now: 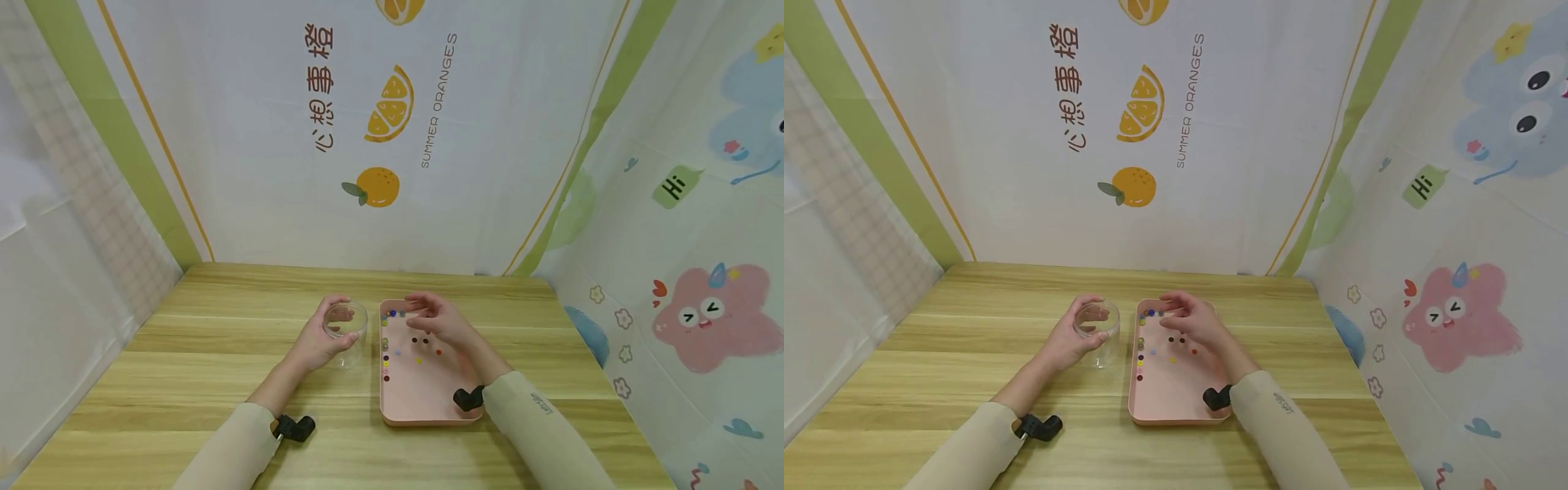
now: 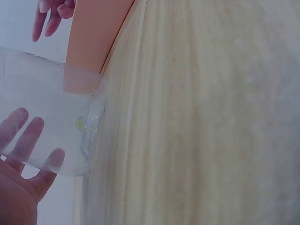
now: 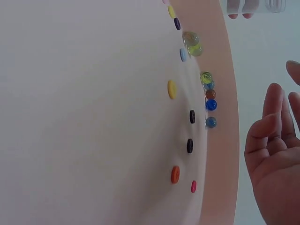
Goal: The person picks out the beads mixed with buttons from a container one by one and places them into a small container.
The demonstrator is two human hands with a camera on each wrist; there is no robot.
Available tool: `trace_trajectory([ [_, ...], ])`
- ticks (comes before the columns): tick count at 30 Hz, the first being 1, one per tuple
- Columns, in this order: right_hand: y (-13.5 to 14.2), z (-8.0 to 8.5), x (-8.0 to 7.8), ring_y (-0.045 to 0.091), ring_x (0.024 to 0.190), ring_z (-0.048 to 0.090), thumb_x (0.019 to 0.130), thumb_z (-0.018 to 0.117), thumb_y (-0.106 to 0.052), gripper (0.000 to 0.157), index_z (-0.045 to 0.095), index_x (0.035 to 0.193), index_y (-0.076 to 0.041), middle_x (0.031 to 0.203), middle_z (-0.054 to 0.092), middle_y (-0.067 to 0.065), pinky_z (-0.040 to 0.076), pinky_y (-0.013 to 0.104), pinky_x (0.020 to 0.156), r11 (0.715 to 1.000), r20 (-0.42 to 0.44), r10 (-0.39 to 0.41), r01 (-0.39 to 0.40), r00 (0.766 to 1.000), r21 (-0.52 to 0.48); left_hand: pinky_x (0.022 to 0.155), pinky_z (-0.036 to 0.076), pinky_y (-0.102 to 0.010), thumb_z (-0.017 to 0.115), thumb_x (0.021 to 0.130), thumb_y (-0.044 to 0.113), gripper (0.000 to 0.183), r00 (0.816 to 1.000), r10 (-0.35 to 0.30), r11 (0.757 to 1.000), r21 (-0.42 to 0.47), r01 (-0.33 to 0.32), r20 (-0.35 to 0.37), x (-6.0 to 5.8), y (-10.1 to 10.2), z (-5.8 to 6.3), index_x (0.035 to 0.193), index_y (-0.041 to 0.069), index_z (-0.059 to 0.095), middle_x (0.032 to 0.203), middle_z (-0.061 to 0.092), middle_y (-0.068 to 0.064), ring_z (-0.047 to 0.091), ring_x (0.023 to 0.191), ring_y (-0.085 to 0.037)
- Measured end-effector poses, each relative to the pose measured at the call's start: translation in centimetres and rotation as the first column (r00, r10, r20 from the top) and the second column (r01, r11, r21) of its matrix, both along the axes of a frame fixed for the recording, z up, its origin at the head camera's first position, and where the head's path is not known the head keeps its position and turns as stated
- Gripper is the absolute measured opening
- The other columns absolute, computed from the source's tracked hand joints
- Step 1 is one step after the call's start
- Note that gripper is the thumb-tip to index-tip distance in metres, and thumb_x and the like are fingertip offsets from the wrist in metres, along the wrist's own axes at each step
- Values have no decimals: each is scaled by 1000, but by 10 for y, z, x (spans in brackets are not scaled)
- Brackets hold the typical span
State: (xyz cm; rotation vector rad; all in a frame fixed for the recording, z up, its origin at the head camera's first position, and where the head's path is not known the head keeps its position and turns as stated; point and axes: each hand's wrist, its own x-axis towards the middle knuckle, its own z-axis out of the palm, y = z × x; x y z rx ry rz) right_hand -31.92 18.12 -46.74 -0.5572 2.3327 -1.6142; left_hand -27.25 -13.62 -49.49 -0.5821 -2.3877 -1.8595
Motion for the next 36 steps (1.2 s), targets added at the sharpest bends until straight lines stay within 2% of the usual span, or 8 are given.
trace_trajectory([
  [7, -9, -1, 0, 28, 105, 72, 101, 79, -26, 57, 61, 154, -14, 142, 68, 18, 56, 42, 83, 999, 7, -12, 12, 1000, 31, 114, 45, -69, 82, 92, 13, 76, 1000, 1, 1000, 1, -1, 3, 0, 0, 0, 157, 8, 43, 150, 61, -32, 60, 139, -45],
  [13, -15, -4, -2, 21, 102, 70, 103, 78, -27, 46, 67, 147, -17, 136, 71, 11, 60, 41, 83, 998, 13, -16, 15, 1000, 64, 114, 45, -69, 82, 92, 12, 76, 1000, 0, 1000, 8, 0, 5, 0, 1, 0, 157, 9, 44, 150, 61, -32, 60, 139, -46],
  [17, -19, -6, -4, 21, 96, 69, 102, 79, -27, 46, 68, 145, -15, 130, 71, 7, 59, 38, 78, 998, 44, -21, 18, 999, 55, 114, 45, -69, 82, 92, 13, 77, 1000, 1, 1000, 3, -1, 1, -1, 0, -1, 158, 8, 43, 150, 61, -32, 60, 139, -46],
  [21, -21, -8, -4, 22, 92, 68, 102, 79, -28, 47, 68, 145, -10, 127, 71, 7, 57, 35, 74, 998, 60, -12, 8, 998, 59, 113, 46, -68, 82, 92, 13, 77, 1000, 3, 1000, 1, -3, -2, -1, 0, 0, 158, 8, 43, 149, 61, -32, 60, 138, -46],
  [28, -23, -12, -5, 23, 95, 70, 100, 79, -26, 44, 71, 143, -19, 128, 73, 5, 57, 35, 78, 995, 83, 5, -14, 997, 103, 114, 46, -69, 82, 91, 12, 75, 1000, 4, 1000, 9, -4, -2, -1, 1, 0, 156, 11, 45, 149, 61, -32, 60, 138, -46],
  [36, -26, -16, -7, 16, 93, 70, 100, 79, -22, 39, 72, 138, -12, 123, 75, 6, 57, 31, 79, 991, 80, 26, -37, 996, 132, 113, 46, -68, 82, 92, 13, 74, 1000, 7, 1000, 4, -7, -1, 0, 0, -1, 156, 12, 46, 149, 62, -32, 61, 138, -45],
])
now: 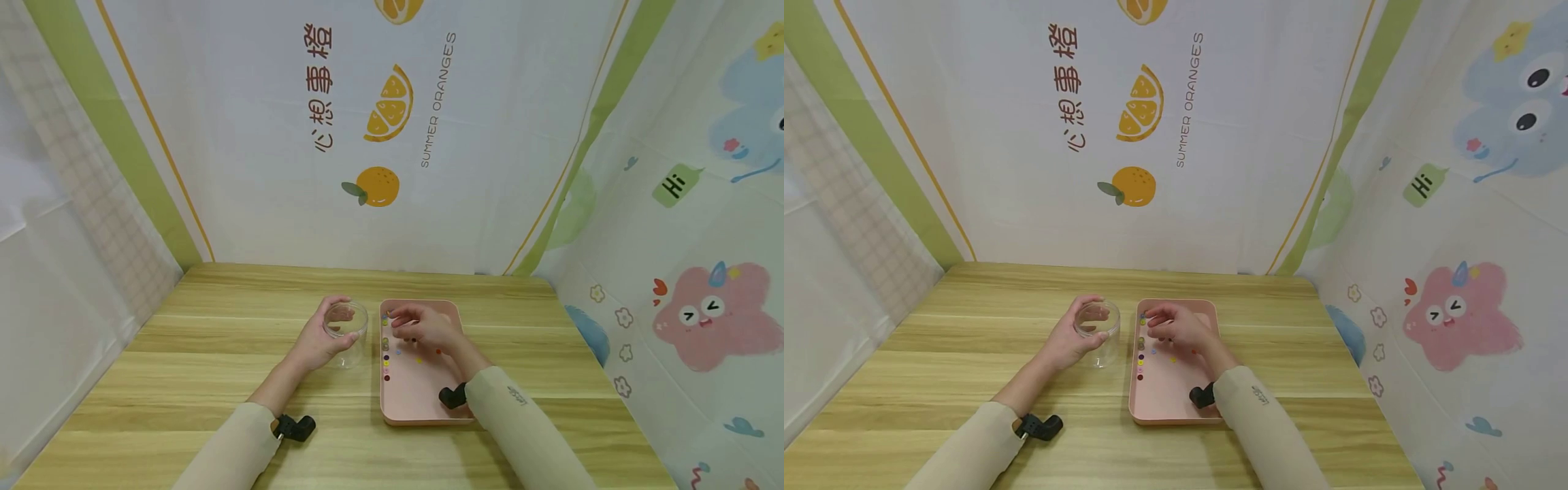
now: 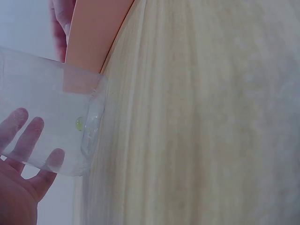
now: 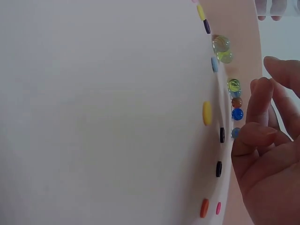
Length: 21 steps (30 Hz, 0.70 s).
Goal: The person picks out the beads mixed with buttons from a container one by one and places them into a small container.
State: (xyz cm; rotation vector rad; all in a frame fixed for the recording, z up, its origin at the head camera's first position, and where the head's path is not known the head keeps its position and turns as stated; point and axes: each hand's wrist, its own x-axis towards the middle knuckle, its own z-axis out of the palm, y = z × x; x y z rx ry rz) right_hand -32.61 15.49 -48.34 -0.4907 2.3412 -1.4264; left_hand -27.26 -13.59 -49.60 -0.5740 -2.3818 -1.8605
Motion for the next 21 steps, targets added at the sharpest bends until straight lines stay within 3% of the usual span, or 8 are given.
trace_trajectory([
  [6, -3, -4, 1, 14, 88, 66, 100, 77, -14, 38, 71, 137, -6, 120, 75, 9, 53, 28, 74, 1000, 24, 10, -10, 1000, -12, 112, 48, -67, 82, 92, 14, 75, 1000, 1, 1000, -5, -1, -7, 0, 1, -1, 156, 8, 45, 147, 63, -33, 62, 135, -46],
  [11, -5, -6, 3, 14, 87, 64, 100, 76, -12, 34, 72, 133, -7, 118, 76, 9, 51, 27, 72, 1000, 26, 16, -16, 1000, 7, 112, 47, -68, 83, 92, 12, 73, 1000, 5, 1000, -1, -5, -3, -1, 1, -2, 155, 13, 46, 148, 62, -33, 62, 136, -45],
  [18, -10, -11, 4, 12, 86, 66, 103, 72, -5, 30, 67, 132, 1, 118, 76, 12, 55, 24, 73, 997, 118, 18, -9, 993, -70, 111, 48, -68, 82, 93, 14, 75, 1000, 7, 1000, -16, -7, -5, -2, 1, -2, 156, 6, 43, 147, 62, -33, 63, 136, -44],
  [21, -12, -11, 3, 14, 81, 65, 102, 71, -3, 29, 67, 131, 1, 114, 75, 10, 55, 25, 70, 997, 134, 12, -2, 991, -75, 112, 48, -68, 82, 92, 13, 74, 1000, 8, 1000, -12, -8, 1, -1, 1, -1, 156, 9, 44, 147, 62, -33, 62, 136, -45],
])
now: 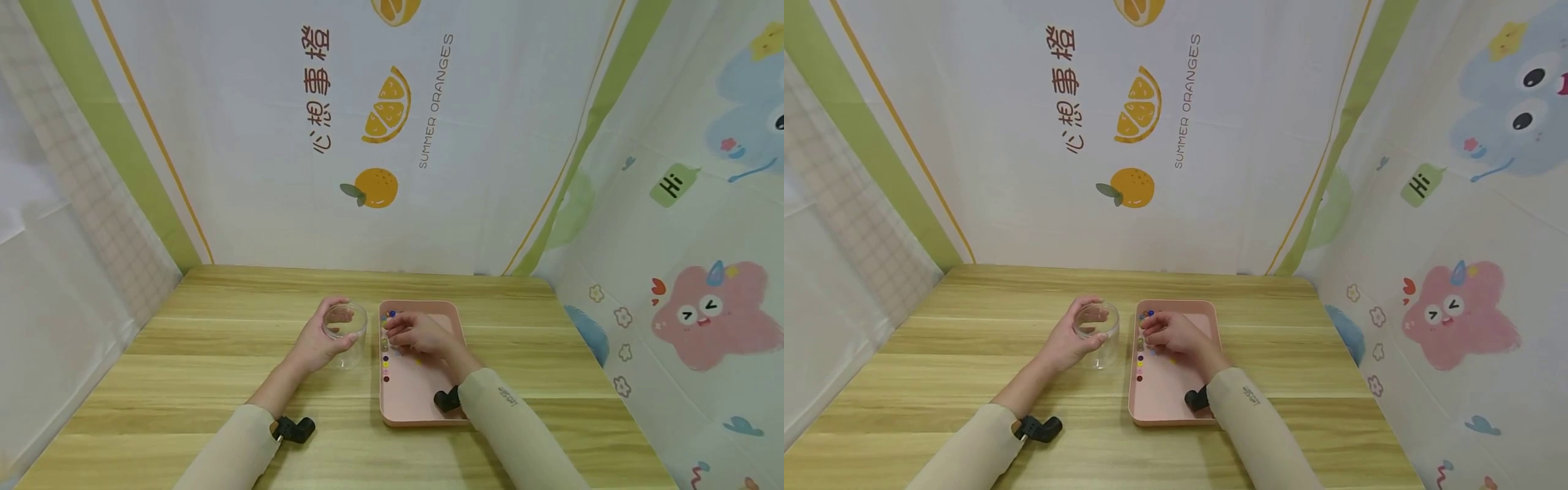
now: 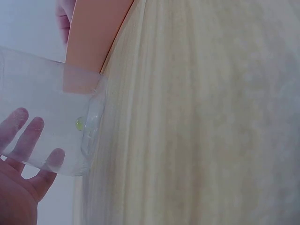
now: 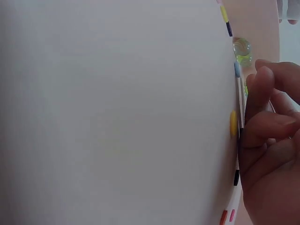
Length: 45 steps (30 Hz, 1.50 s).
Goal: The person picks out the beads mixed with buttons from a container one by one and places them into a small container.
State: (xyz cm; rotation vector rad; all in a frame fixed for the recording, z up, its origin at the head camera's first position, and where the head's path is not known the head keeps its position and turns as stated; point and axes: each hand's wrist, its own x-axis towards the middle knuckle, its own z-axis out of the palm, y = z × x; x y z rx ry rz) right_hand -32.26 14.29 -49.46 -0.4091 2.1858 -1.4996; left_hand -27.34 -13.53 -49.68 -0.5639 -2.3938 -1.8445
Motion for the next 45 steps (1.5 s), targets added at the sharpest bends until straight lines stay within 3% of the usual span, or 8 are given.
trace_trajectory([
  [4, -2, -1, -2, 13, 78, 63, 101, 71, -2, 28, 68, 129, 1, 110, 75, 8, 54, 24, 68, 1000, -2, 6, -6, 1000, 7, 112, 48, -68, 82, 92, 13, 72, 1000, 3, 1000, 2, -3, 1, 1, 0, 2, 155, 13, 46, 148, 62, -33, 62, 136, -45],
  [18, -9, -7, -4, 12, 74, 64, 99, 73, 0, 30, 70, 128, 2, 106, 73, 6, 53, 23, 64, 1000, 4, -10, 10, 1000, -3, 114, 47, -68, 82, 92, 14, 75, 1000, -1, 1000, 2, 1, 22, 1, 0, 1, 157, 12, 44, 149, 62, -31, 61, 137, -46],
  [38, -13, -11, -6, 12, 77, 65, 99, 75, -3, 26, 70, 124, -1, 105, 72, 7, 58, 22, 68, 997, -26, -29, 31, 999, 65, 111, 50, -65, 81, 91, 13, 77, 1000, 6, 1000, 0, -6, 19, 2, 1, 1, 158, 9, 43, 146, 64, -30, 61, 136, -47],
  [45, -14, -9, -4, 14, 78, 66, 98, 76, -2, 23, 70, 121, -1, 103, 71, 7, 60, 24, 71, 997, -34, -39, 41, 999, 67, 111, 49, -65, 82, 91, 12, 73, 1000, 8, 1000, 7, -8, 19, 2, 1, 1, 155, 15, 46, 146, 63, -31, 61, 135, -49],
])
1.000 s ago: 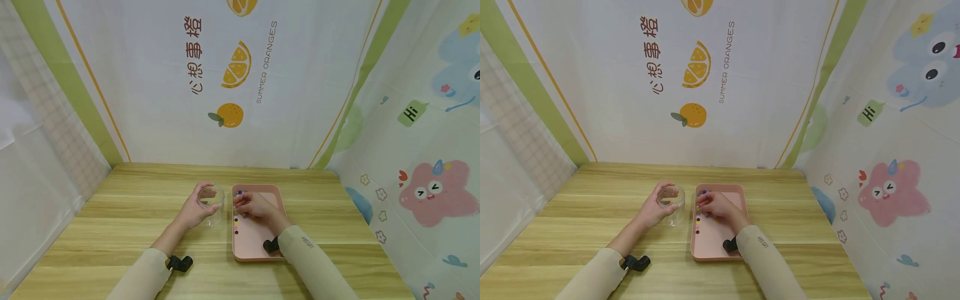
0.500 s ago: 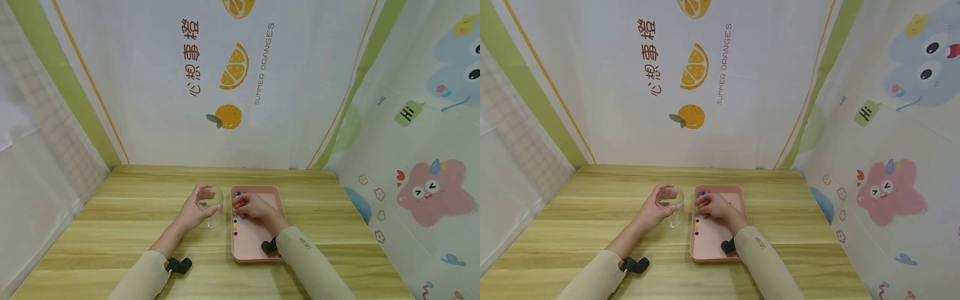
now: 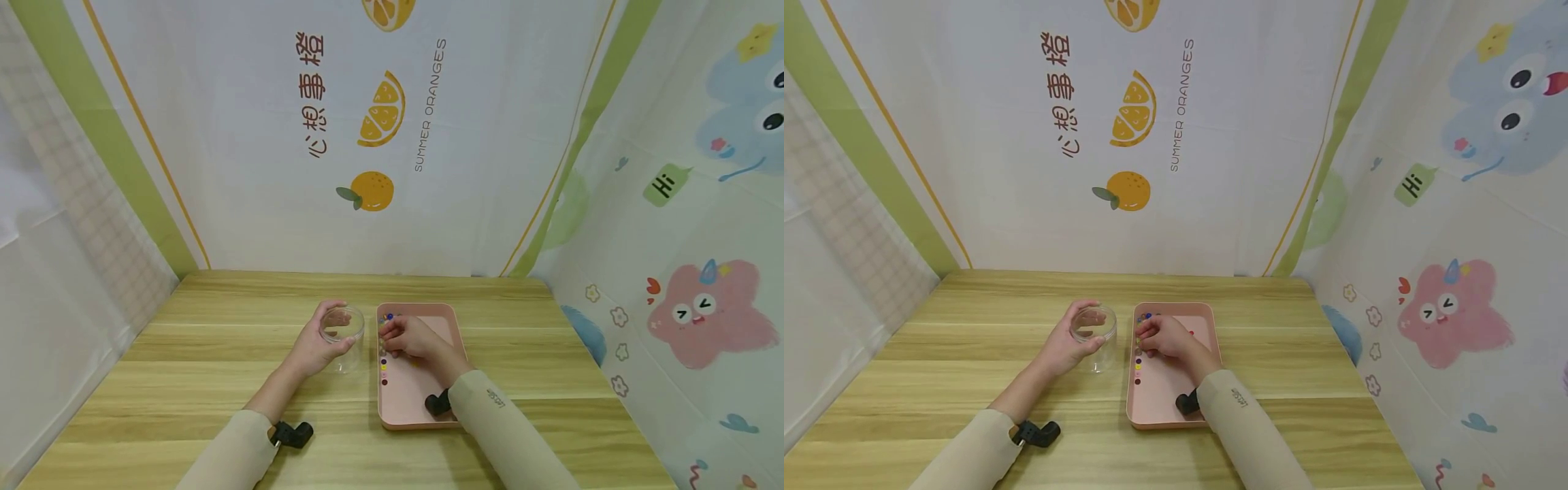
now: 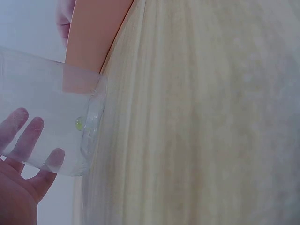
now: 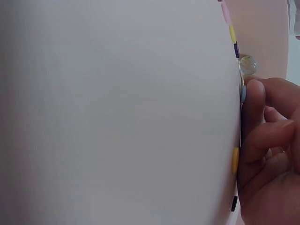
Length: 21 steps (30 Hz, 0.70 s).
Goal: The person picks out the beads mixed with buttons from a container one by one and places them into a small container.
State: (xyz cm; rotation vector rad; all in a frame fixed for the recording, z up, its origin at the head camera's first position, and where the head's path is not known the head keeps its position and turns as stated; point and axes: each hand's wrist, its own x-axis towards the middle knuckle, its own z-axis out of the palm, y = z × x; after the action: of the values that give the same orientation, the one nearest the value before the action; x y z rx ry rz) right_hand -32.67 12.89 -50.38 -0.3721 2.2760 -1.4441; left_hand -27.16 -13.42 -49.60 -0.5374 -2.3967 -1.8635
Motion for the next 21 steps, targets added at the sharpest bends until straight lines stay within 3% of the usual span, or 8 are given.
trace_trajectory([
  [4, -1, 0, 0, 14, 76, 66, 99, 75, 0, 21, 70, 119, 0, 100, 71, 7, 60, 23, 69, 1000, -7, -6, 6, 1000, -4, 111, 49, -65, 82, 91, 12, 74, 1000, 0, 1000, -3, 0, 1, -1, -1, -1, 155, 14, 46, 146, 63, -31, 61, 136, -49],
  [11, -1, -1, 0, 13, 73, 65, 99, 75, -2, 20, 70, 119, -1, 97, 70, 6, 56, 22, 66, 1000, -5, -12, 12, 1000, -7, 109, 52, -55, 81, 91, 11, 75, 1000, -3, 1000, -4, 3, -3, -1, -1, -1, 156, 10, 45, 146, 63, -32, 61, 135, -48],
  [21, 1, -1, 2, 13, 72, 64, 100, 73, -3, 20, 70, 120, -2, 96, 69, 4, 55, 22, 65, 1000, -38, -7, 6, 999, -5, 113, 49, -65, 81, 91, 12, 74, 1000, -6, 1000, 4, 6, -9, -1, 0, -2, 155, 14, 46, 146, 64, -31, 60, 138, -43],
])
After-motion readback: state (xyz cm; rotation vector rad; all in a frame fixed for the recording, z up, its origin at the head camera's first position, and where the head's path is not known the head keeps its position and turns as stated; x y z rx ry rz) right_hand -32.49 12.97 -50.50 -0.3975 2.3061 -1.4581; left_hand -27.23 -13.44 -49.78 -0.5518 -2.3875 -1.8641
